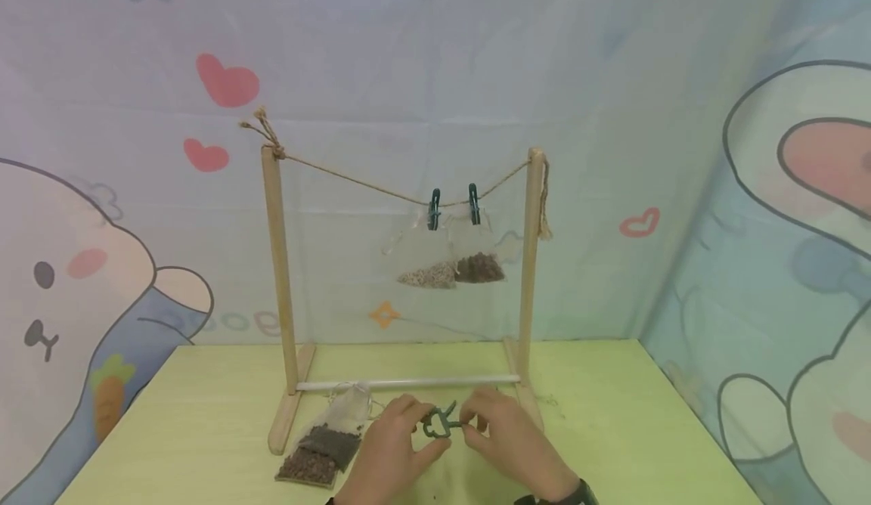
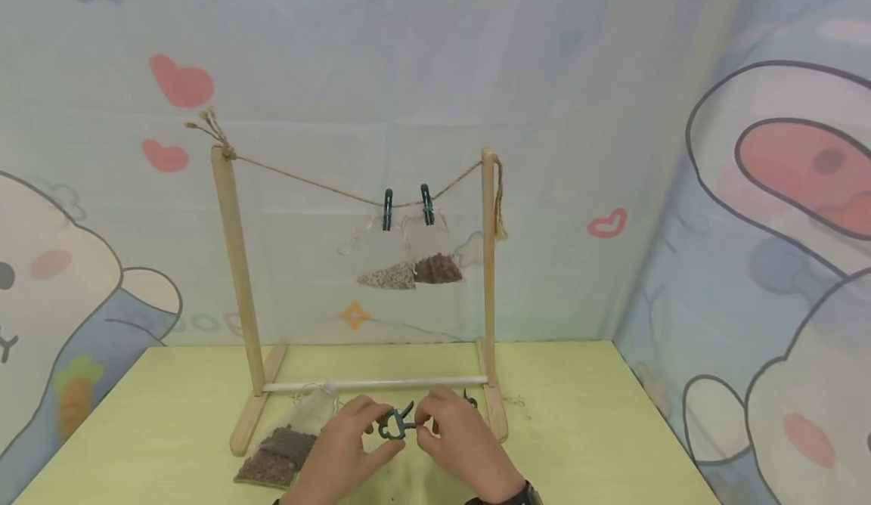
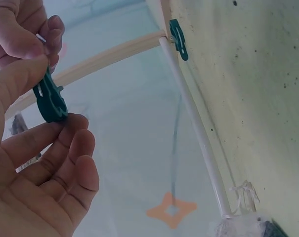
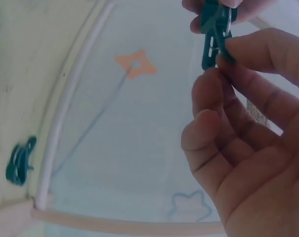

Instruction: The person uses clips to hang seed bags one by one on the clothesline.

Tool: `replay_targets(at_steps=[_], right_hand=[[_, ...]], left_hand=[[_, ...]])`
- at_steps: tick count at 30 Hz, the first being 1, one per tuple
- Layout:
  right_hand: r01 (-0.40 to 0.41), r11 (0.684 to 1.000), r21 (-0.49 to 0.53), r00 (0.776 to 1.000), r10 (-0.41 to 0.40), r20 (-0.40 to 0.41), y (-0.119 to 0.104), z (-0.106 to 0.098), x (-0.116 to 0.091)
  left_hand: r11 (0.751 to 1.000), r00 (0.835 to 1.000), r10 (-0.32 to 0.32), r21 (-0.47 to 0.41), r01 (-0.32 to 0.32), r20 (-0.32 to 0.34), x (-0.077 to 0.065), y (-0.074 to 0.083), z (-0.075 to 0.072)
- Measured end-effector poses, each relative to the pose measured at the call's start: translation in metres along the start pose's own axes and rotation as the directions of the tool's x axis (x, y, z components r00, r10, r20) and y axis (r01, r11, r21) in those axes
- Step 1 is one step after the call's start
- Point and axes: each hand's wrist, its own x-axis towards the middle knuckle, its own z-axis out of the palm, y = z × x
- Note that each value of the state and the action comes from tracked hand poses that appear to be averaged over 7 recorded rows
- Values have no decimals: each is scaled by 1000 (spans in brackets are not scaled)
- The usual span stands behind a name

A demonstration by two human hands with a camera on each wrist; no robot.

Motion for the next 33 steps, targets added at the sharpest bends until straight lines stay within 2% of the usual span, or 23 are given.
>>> replay_targets(at_steps=[2, 4, 6, 9, 14, 18, 21, 25, 28, 33], right_hand=[[-2, 996, 95, 999, 6, -43, 3, 0, 1], [-15, 978, 209, 997, 29, -65, 6, 0, 2], [-44, 947, 317, 997, 64, -53, 7, -1, 2], [-112, 891, 440, 993, 120, 9, 9, -3, 2], [-163, 824, 543, 986, 149, 71, 10, -4, 2], [-141, 805, 576, 990, 133, 56, 11, -2, 2], [-105, 811, 575, 993, 116, 18, 11, 0, 2], [-52, 865, 498, 994, 95, -61, 10, 2, 3], [-23, 911, 411, 988, 84, -129, 10, 3, 4], [17, 958, 288, 967, 57, -249, 13, 1, 7]], left_hand=[[997, 1000, -17, -72, 17, -9, 1, -1, -2], [988, 1000, -30, -153, 29, -6, 1, -2, -5], [973, 999, -36, -230, 38, 11, 1, -2, -8], [948, 998, -33, -314, 49, 54, 1, -2, -12], [923, 995, 0, -382, 39, 101, 0, -2, -13], [914, 994, 29, -406, 16, 104, 1, -3, -13], [910, 993, 25, -414, 25, 115, 1, -3, -13], [919, 991, -12, -389, 62, 130, 1, -3, -16], [943, 992, -50, -323, 84, 114, 1, -6, -20], [972, 986, -160, -164, 165, 45, 1, -25, -31]])
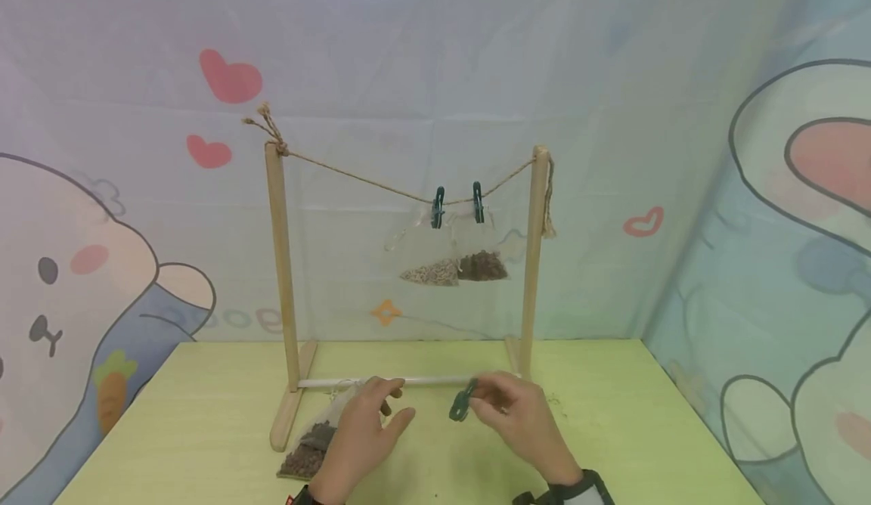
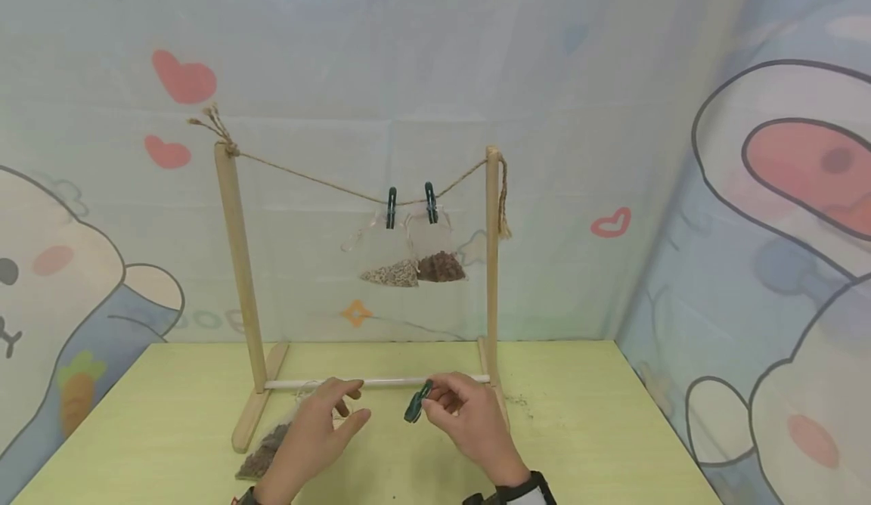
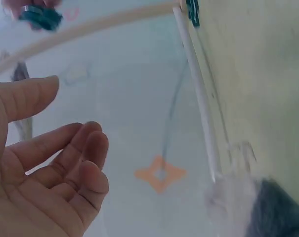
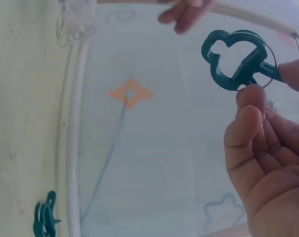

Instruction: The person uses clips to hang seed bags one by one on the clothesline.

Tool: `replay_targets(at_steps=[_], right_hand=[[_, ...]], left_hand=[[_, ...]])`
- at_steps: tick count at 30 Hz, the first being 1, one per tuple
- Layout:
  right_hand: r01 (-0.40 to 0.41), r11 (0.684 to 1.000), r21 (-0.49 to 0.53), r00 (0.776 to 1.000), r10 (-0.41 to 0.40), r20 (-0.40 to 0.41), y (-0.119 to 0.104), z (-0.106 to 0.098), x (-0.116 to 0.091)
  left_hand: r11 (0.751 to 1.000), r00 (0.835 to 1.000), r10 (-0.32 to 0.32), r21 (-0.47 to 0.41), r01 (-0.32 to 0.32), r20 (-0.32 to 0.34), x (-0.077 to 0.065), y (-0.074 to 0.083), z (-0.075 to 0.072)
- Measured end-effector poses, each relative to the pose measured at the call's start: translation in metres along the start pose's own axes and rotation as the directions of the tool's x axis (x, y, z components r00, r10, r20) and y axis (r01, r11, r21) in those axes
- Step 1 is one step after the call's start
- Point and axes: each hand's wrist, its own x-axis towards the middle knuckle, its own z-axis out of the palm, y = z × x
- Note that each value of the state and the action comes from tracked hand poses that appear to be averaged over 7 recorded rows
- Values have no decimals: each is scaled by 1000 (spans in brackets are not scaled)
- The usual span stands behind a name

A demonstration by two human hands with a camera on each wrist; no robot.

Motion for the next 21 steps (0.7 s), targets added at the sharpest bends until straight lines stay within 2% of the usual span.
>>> replay_targets(at_steps=[2, 5, 8, 14, 21], right_hand=[[18, 999, -27, 999, -19, -32, 0, -2, 2], [24, 999, -38, 998, -26, -62, -1, -3, 4], [7, 999, -38, 996, -10, -88, 0, -2, 3], [-41, 999, 24, 995, 43, -88, 8, 5, -3], [-87, 992, 93, 994, 93, -54, 23, 10, -10]], left_hand=[[997, 998, -41, 69, 44, -50, 1, -9, -5], [980, 990, -57, 182, 81, -132, 4, -24, -9], [962, 982, -82, 244, 122, -169, 6, -37, -13], [949, 975, -191, 235, 212, -111, 10, -57, -16], [943, 973, -220, 242, 230, -68, 13, -70, -13]])
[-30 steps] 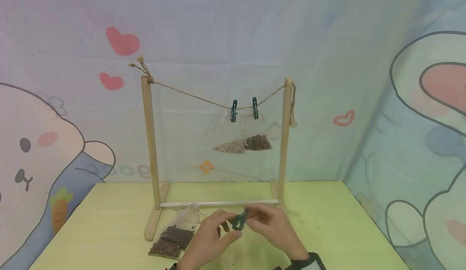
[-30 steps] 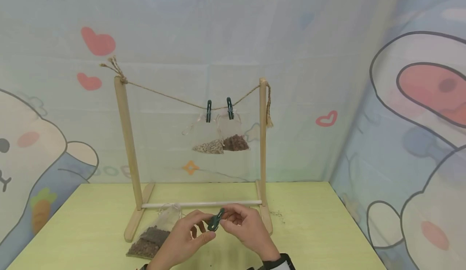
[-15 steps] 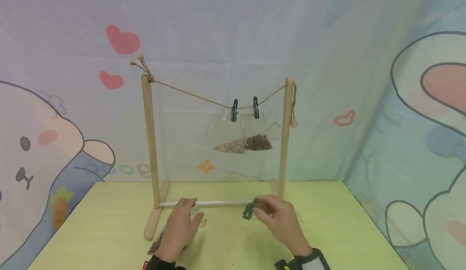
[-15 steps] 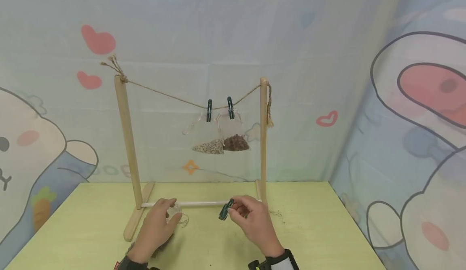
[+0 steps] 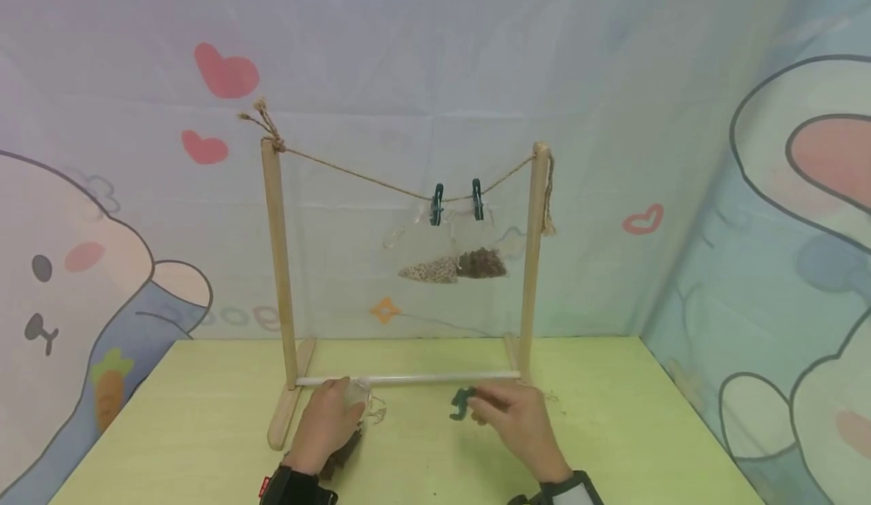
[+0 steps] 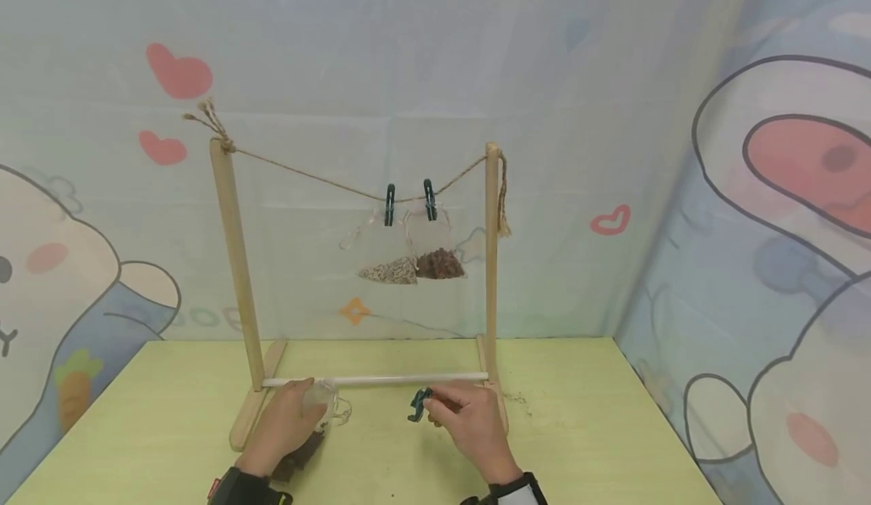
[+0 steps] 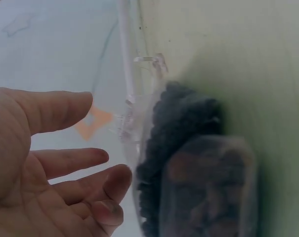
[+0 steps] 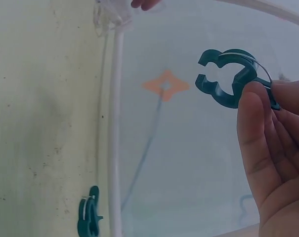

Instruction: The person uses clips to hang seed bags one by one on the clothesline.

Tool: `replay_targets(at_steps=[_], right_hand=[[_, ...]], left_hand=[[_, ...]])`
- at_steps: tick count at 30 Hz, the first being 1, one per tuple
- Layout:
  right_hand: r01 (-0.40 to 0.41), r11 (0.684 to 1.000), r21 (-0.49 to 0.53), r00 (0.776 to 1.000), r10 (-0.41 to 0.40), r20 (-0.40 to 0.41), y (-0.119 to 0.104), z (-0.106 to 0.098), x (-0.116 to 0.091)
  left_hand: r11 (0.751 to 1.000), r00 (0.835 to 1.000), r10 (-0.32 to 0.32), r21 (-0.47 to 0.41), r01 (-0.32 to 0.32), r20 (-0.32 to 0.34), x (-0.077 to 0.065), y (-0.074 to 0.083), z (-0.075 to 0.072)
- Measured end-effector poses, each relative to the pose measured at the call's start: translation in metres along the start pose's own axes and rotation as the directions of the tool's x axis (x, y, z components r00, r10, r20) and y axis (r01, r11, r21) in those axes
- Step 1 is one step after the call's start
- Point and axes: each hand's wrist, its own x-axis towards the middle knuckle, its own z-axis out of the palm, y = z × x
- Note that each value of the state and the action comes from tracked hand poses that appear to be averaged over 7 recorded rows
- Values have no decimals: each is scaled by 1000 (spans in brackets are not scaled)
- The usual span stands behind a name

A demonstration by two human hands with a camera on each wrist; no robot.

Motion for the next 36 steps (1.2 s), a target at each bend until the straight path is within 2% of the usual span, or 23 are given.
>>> replay_targets(at_steps=[6, 11, 19, 23, 29, 32, 36], right_hand=[[-58, 998, 5, 997, 58, 47, 4, 5, 0], [-103, 994, -18, 993, 104, 54, 7, 7, 0], [-60, 997, -41, 997, 63, 54, 6, 9, -1], [-31, 998, -51, 998, 34, 58, 5, 8, 0], [-63, 996, -59, 996, 66, 52, -1, 5, 0], [-5, 998, -55, 1000, 6, 16, -6, 2, 1], [144, 989, -32, 989, -145, -31, -13, 0, 5]], left_hand=[[1000, 1000, -13, -9, 13, 24, 4, -7, 3], [999, 1000, -9, -36, 9, -7, 5, -10, 4], [998, 999, 2, -69, -6, -52, 5, -8, 4], [997, 996, 11, -76, -18, -90, 3, -3, -1], [994, 991, 60, -88, -71, -118, -7, 8, -20], [987, 990, 89, -122, -103, -113, -12, 14, -31], [979, 990, 100, -168, -115, -97, -18, 24, -43]])
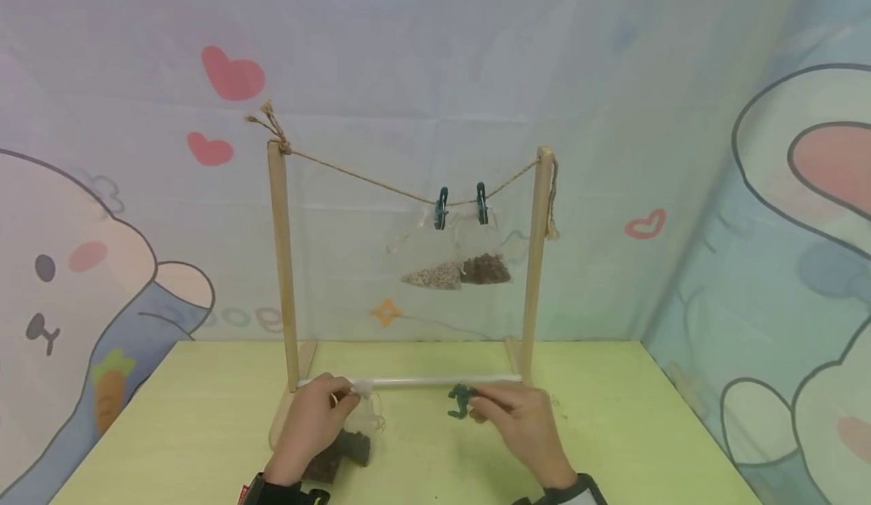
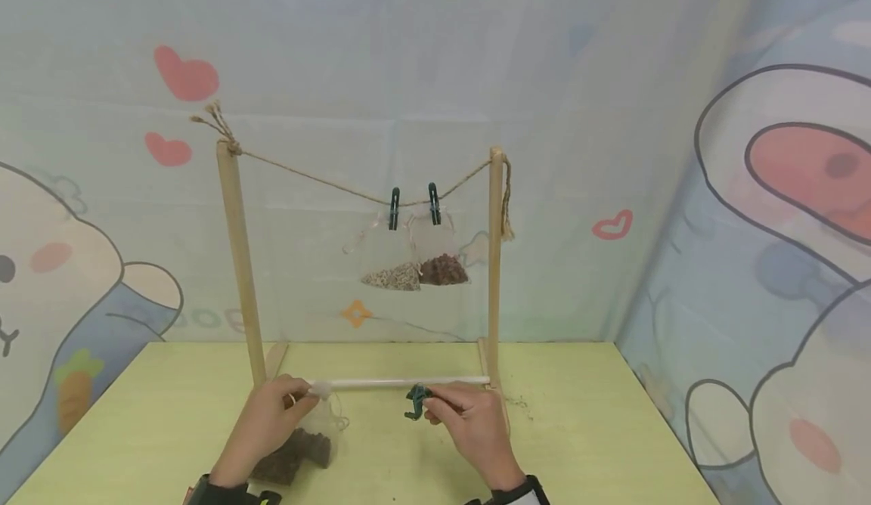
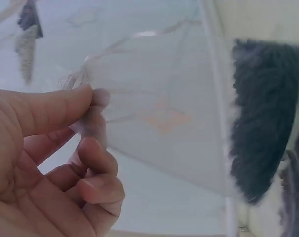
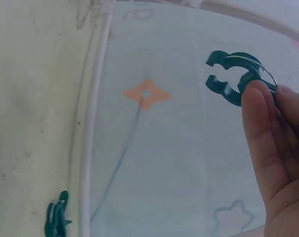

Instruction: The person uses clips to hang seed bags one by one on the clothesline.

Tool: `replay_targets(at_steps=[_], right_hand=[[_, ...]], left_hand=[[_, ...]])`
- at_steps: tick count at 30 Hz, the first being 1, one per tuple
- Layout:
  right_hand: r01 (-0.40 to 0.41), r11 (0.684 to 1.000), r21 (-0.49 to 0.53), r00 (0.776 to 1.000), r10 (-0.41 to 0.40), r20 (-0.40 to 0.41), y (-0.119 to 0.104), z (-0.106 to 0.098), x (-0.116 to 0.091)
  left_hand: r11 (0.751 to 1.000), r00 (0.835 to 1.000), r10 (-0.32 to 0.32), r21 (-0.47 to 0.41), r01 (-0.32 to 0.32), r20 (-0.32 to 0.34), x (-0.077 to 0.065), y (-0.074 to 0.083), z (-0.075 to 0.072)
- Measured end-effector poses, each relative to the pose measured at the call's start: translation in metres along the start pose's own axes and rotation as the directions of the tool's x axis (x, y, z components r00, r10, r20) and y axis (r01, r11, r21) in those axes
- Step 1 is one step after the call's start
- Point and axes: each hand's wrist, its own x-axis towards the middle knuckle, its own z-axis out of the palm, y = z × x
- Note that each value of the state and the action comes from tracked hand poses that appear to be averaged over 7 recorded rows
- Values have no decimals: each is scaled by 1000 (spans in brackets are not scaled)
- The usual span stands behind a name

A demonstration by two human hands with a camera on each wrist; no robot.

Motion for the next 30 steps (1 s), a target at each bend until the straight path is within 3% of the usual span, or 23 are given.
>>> replay_targets(at_steps=[6, 11, 15, 21, 24, 27, 30], right_hand=[[191, 982, 0, 981, -191, -47, -10, -5, 17], [312, 947, -75, 947, -317, -57, -25, -10, 42], [392, 914, -108, 913, -401, -80, -42, -12, 67], [508, 841, -188, 844, -530, -87, -69, -16, 110], [534, 819, -209, 825, -559, -86, -79, -18, 131], [543, 812, -211, 817, -570, -91, -87, -20, 150], [550, 803, -228, 809, -580, -93, -93, -21, 167]], left_hand=[[997, 999, 40, -60, -40, -3, 3, 19, -4], [987, 988, 130, -82, -137, -85, 11, 35, -9], [967, 959, 219, -90, -237, -178, 23, 50, -18], [926, 897, 329, -87, -368, -297, 46, 78, -35], [919, 885, 342, -82, -385, -314, 58, 92, -44], [921, 882, 342, -73, -384, -325, 68, 103, -52], [915, 866, 355, -59, -399, -351, 78, 111, -56]])
